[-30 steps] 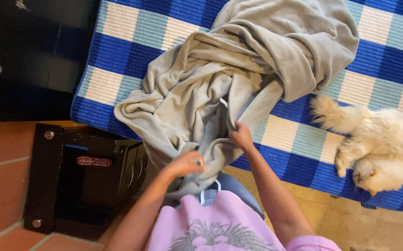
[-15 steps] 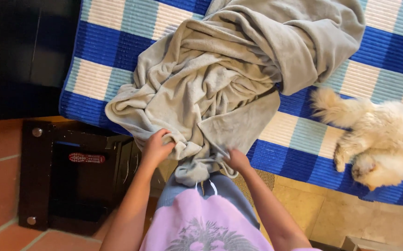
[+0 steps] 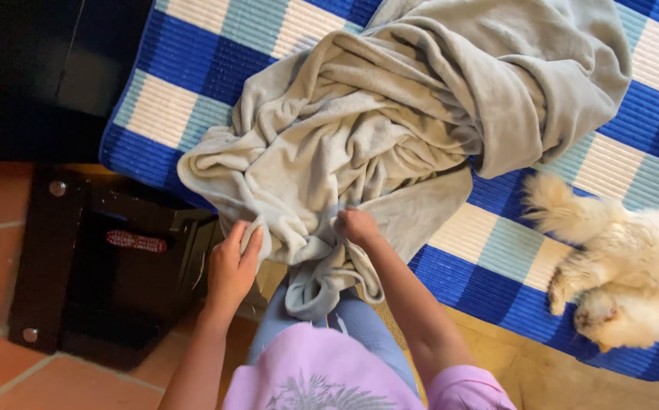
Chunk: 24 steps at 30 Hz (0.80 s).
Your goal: The person folds a light gray blanket on a blue and white checkered mat. They repeatedly unfold and refold sections of the blanket, adjusting its position while a white cat rests nearby.
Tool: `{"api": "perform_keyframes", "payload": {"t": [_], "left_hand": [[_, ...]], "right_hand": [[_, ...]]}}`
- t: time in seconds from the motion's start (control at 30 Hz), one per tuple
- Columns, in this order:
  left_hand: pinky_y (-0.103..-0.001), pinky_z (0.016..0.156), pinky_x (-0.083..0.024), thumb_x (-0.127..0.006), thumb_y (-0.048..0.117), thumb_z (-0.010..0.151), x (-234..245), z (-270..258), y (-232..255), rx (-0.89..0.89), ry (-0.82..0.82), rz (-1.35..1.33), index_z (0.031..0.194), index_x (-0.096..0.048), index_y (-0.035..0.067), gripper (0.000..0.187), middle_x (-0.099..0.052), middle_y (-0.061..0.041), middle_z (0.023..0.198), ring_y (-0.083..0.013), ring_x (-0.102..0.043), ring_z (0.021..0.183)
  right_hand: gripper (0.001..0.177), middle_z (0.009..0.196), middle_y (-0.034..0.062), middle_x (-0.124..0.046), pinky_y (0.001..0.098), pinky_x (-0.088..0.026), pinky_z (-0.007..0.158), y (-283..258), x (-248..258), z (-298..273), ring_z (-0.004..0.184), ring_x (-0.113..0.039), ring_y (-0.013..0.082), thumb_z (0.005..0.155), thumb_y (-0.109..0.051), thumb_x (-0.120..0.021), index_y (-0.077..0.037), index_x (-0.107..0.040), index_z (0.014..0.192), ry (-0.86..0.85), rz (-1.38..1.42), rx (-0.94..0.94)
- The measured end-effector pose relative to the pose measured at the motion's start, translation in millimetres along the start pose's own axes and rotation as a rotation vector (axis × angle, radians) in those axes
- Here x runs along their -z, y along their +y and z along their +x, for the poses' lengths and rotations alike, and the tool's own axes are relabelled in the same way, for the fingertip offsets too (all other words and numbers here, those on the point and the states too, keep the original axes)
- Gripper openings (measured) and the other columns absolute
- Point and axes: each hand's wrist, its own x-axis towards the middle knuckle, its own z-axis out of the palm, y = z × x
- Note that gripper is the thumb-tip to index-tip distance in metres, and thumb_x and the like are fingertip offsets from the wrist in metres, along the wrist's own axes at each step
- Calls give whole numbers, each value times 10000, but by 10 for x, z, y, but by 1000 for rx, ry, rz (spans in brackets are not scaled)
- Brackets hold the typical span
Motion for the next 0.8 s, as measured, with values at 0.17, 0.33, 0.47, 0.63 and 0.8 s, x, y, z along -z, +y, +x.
{"api": "perform_keyframes", "payload": {"t": [0.17,0.33,0.47,0.63,0.8], "left_hand": [[-493,934,-560,-632,258,1055,-362,72,-350,-195,23,-136,1111,-713,56,224,-761,-204,1056,-385,-717,1116],[-545,1038,-504,-627,35,1008,-598,-86,-271,-522,-57,-340,1104,-716,-33,148,-718,-259,1115,-457,-669,1178],[-367,927,-524,-602,67,1061,-755,-262,-253,-580,-82,-483,896,-609,54,165,-616,-74,862,-242,-694,959],[-320,877,-513,-576,73,1085,-436,-507,102,-698,-86,-590,875,-589,58,211,-525,-26,811,-179,-628,852],[-352,867,-523,-582,121,1084,-359,-559,181,-798,-98,-541,890,-592,78,199,-543,-47,822,-244,-638,837]], "right_hand": [[202,978,108,-666,603,-588,774,-923,857,-875,892,-717,467,835,-221,-730,-204,-680,1030,167,164,326],[104,895,30,-705,368,-605,795,-1781,1814,-1828,827,-752,289,857,-135,-847,-157,-778,931,353,537,572],[67,907,36,-722,356,-612,814,-2063,2096,-2057,832,-758,255,901,-135,-833,-138,-796,957,404,527,613],[330,983,119,-725,461,-614,812,-2214,2276,-2283,871,-755,388,848,77,-722,-68,-678,1142,433,373,643],[218,978,56,-724,401,-620,760,-2129,2205,-2255,809,-758,316,900,21,-694,-133,-713,1052,576,256,620]]}}
